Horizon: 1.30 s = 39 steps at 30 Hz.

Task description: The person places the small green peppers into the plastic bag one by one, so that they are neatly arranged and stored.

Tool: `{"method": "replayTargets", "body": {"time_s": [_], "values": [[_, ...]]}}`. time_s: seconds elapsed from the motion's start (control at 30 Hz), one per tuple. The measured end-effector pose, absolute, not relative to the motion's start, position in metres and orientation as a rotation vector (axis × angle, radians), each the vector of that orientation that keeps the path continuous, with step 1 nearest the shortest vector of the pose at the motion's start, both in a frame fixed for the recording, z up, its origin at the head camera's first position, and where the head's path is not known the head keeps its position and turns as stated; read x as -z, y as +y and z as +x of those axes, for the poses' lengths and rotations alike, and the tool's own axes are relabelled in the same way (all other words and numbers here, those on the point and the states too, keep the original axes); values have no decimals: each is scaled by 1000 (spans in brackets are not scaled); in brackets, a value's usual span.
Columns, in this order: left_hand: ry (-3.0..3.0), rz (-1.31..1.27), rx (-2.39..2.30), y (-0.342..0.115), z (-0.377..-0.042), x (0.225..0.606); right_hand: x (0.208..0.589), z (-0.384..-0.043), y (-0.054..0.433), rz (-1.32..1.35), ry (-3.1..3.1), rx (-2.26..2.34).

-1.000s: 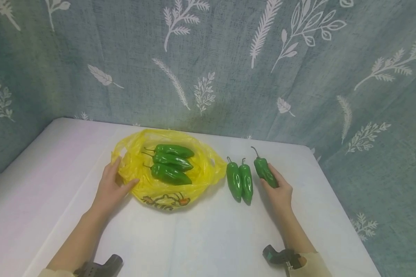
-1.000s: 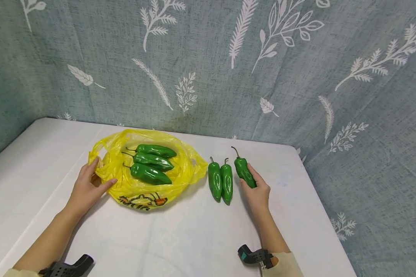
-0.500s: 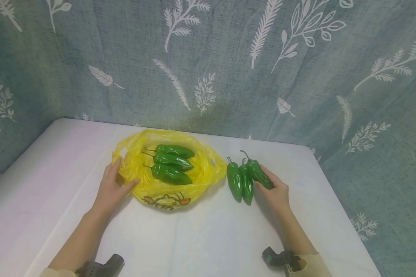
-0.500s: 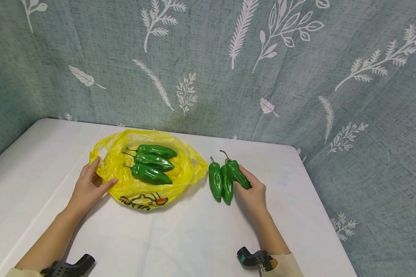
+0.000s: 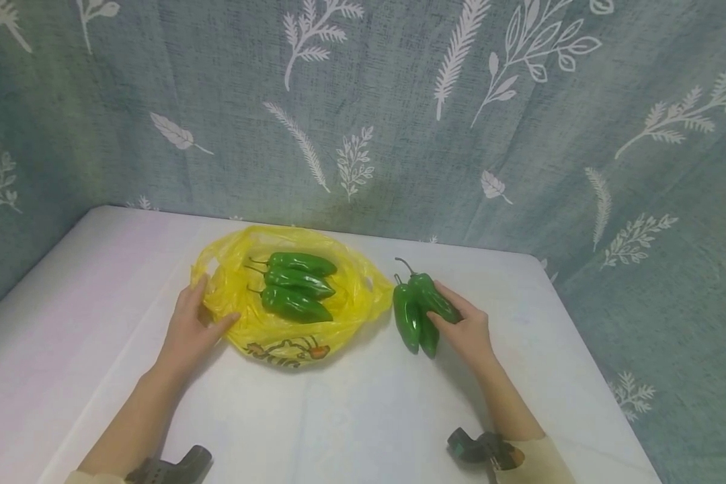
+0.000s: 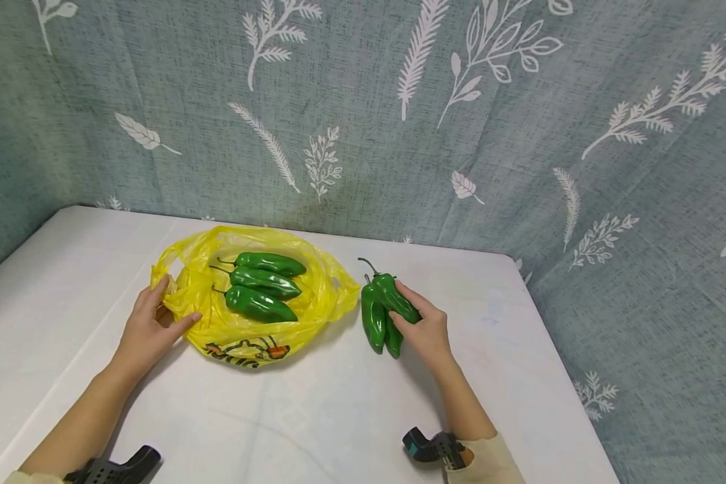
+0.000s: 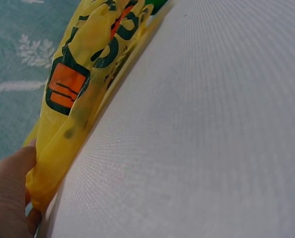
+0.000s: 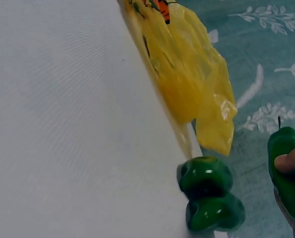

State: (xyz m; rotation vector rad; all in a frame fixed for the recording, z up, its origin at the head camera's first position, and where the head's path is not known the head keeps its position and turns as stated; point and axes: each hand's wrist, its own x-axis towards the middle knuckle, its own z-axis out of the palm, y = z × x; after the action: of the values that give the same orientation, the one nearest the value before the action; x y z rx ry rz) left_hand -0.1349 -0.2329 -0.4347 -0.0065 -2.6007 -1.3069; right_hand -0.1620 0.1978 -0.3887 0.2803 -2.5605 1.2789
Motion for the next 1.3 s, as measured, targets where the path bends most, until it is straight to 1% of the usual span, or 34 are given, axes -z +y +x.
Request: {"method": "replayTargets", "body": {"time_s": [0.33,0.8,1.13,1.3], "values": [[-2580,-28,1341,-233,-136,438,373,-168,177,388,-2525,-1393],[-2568,-37,1349,-231,-138,441,359,-177,146,605,-2465,-1387],[-2581,-26,1327,-232,-137,437,359,-189,125,754,-2391,-1386],[-2591,-2,1321,-233,-135,436,360,-192,112,785,-2391,-1417]]}}
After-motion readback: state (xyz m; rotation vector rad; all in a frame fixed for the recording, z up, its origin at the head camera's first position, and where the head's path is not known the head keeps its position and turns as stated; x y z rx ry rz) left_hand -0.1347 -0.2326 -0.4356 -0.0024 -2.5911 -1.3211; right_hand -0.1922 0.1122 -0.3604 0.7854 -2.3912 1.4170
